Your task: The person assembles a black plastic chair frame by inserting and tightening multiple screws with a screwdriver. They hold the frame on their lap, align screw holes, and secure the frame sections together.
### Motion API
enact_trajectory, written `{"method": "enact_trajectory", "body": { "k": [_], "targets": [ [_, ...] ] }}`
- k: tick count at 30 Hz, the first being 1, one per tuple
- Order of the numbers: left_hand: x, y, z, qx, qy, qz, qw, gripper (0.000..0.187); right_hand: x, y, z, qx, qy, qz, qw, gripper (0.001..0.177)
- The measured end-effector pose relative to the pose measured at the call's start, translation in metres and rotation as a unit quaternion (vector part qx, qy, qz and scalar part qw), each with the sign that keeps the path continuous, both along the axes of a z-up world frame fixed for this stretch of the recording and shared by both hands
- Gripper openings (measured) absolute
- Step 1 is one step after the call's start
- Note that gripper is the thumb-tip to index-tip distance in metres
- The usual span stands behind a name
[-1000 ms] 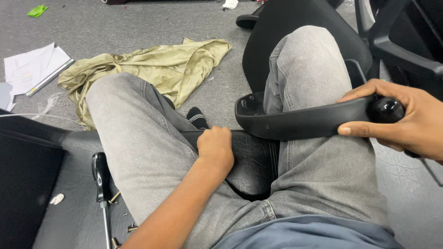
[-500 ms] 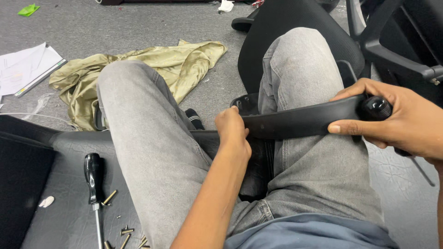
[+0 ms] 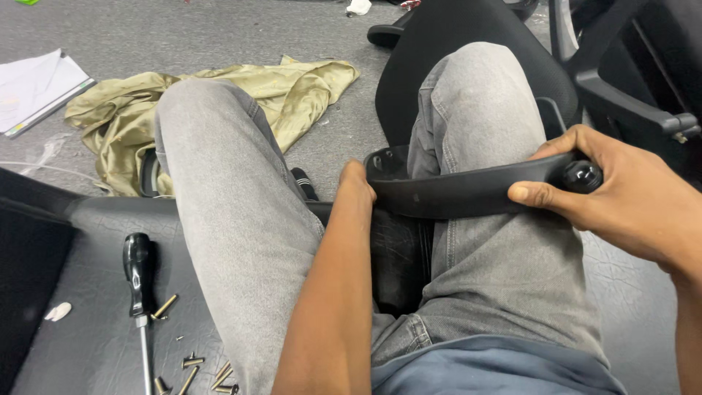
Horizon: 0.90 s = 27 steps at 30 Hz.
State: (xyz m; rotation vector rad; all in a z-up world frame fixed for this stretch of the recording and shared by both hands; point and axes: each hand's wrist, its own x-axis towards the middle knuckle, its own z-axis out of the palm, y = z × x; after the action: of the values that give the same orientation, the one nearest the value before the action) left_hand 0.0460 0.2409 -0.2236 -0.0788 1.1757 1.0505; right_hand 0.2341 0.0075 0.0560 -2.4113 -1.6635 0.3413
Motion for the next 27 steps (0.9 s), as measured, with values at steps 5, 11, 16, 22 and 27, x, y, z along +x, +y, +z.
{"method": "enact_trajectory", "body": {
  "k": [5,11,16,22,27],
  "targets": [
    [0.016,0.002,-0.004,-0.025,0.081,0.018,0.996,0.052,-0.016,-0.010,0.004,0.014,-0.026,0.010,1.000,0.072],
    [0.024,-0.030,0.061,0.100,0.291,0.127,0.943,0.041,-0.010,-0.037,-0.017,0.191,0.041,0.139,0.971,0.066],
    [-0.019,-0.022,0.157,0.370,0.334,0.224,0.837,0.030,-0.014,-0.061,-0.036,0.344,0.128,0.185,0.912,0.058],
    [-0.100,-0.068,0.270,0.458,0.401,0.366,0.704,0.026,-0.034,-0.076,-0.011,0.371,0.280,0.247,0.850,0.054],
    [-0.158,-0.165,0.278,0.456,0.274,0.329,0.780,0.020,-0.043,-0.092,0.006,0.229,0.283,0.299,0.882,0.041]
  ]
}}
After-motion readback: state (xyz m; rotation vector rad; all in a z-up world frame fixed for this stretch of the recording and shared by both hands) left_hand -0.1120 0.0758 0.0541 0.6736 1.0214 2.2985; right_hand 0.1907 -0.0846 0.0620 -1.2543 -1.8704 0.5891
